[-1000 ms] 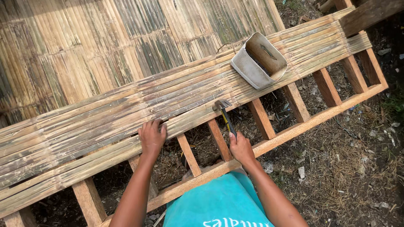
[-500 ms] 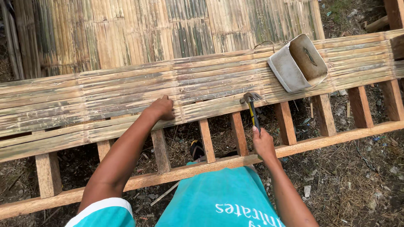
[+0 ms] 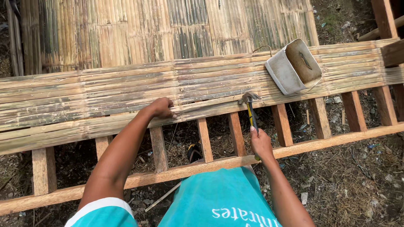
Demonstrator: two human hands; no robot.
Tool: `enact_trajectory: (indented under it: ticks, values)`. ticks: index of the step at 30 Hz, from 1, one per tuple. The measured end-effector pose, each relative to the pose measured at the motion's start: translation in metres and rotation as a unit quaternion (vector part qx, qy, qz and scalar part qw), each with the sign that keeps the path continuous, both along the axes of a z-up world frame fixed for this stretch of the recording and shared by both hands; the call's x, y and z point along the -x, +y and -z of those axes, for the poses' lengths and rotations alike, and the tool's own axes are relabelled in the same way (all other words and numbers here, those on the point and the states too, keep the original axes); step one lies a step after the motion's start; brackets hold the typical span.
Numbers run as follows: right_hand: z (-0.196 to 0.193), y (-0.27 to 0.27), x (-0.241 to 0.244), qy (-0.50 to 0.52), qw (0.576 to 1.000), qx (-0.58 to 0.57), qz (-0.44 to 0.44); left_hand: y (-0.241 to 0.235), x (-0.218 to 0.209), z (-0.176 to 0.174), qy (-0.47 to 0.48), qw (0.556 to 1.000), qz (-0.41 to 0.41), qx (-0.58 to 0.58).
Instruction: The person hammers nails into a bamboo mat laid over a wooden frame. They repeatedly pick nails from a metal container and drive them into the mat using a hammer.
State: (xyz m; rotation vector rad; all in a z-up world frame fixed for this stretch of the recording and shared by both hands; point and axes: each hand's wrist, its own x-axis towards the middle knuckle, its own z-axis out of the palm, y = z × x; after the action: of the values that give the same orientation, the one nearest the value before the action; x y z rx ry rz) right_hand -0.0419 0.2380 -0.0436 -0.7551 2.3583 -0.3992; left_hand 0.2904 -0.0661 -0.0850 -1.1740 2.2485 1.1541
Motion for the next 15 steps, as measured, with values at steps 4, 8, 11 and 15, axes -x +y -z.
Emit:
enact_trajectory:
  ticks: [4, 8, 11, 15]
  values:
    - [-0.002, 0.001, -0.004, 0.006, 1.0, -0.011, -0.016, 0.017, -0.012, 0.009, -0.01, 0.992, 0.003, 0.125]
    - [-0.003, -0.003, 0.0, 0.013, 0.999, 0.02, -0.034, 0.044, -0.01, 0.011, 0.015, 0.968, -0.105, 0.228]
    - [-0.015, -0.002, 0.003, 0.007, 0.999, 0.008, -0.043, 0.056, -0.011, 0.012, 0.037, 0.956, -0.187, 0.224]
    - [-0.053, -0.007, 0.006, 0.003, 0.998, 0.023, -0.061, 0.044, -0.013, 0.01, -0.059, 0.94, -0.258, 0.215]
